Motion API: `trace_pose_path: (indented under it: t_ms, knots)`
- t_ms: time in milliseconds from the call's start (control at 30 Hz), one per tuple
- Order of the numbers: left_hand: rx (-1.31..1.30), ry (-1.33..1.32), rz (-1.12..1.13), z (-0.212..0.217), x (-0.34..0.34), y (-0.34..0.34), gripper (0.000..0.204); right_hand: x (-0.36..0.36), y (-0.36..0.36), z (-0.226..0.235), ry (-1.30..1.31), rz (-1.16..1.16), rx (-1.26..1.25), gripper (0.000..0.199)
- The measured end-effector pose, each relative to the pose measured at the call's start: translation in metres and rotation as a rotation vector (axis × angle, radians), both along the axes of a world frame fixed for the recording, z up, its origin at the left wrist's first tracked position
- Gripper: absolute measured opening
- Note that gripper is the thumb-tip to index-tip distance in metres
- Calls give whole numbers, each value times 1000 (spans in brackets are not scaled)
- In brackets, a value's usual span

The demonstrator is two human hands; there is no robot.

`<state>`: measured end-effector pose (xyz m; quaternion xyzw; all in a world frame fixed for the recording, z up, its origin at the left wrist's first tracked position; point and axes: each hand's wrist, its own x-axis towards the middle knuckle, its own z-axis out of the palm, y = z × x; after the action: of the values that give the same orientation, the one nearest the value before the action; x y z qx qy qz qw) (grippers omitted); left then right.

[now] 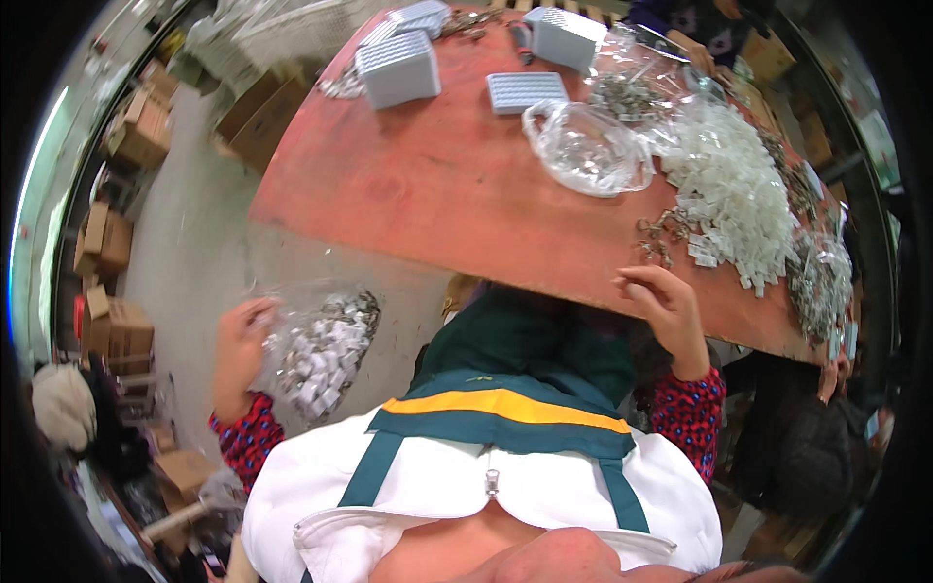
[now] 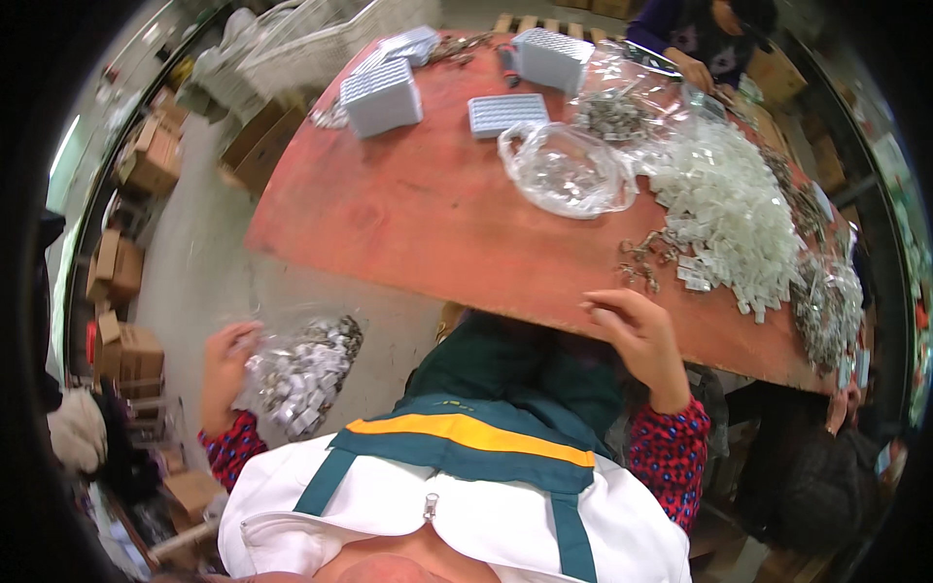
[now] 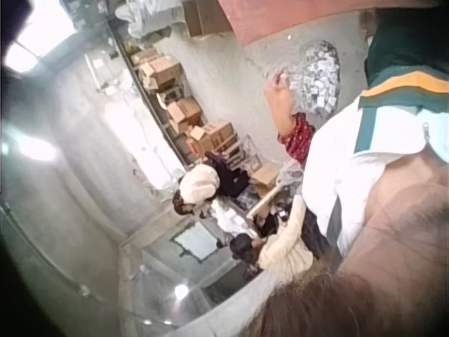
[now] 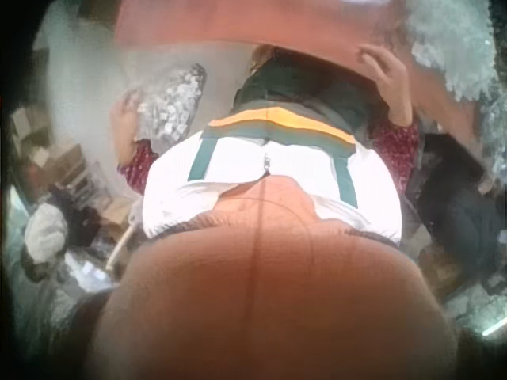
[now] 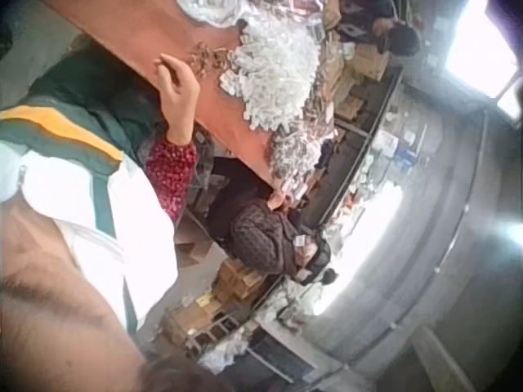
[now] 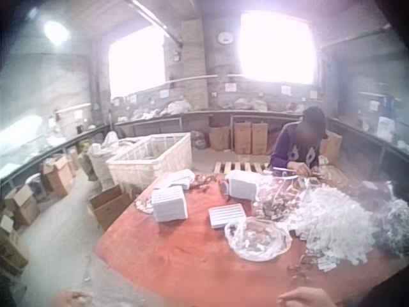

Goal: The person empties small white plastic components from a clear bag onto a table, then picks up a green circuit board and attaches the components one by one. The person continues attaching components to the board while seated at the table.

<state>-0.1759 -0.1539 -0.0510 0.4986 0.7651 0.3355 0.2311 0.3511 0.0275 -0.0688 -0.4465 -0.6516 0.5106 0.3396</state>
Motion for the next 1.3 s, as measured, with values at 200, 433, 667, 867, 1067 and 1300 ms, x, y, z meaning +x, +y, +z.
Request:
trace_pose_path:
  t_ms: [200, 433, 667, 867, 1067, 1300]
  knots:
    - [-106, 146, -3, -176, 32, 3, 27, 51, -14, -38, -14, -75, -141, 24]
    - [91, 92, -96, -314, 82, 57, 19, 44, -9, -59, -90, -31, -202, 24]
    - [-205, 159, -521, -380, 163, 156, 27, 40, -16, -58, -140, -188, -280, 23]
    - [-212, 3, -473, -410, 218, 215, 32, 34, -45, -45, -177, -204, -255, 20]
    - [-364, 169, -575, -432, 241, 251, 32, 41, -68, -29, -317, -304, -214, 19]
    - [-429, 240, -600, -448, 242, 263, 33, 60, -69, -26, -348, -356, -264, 18]
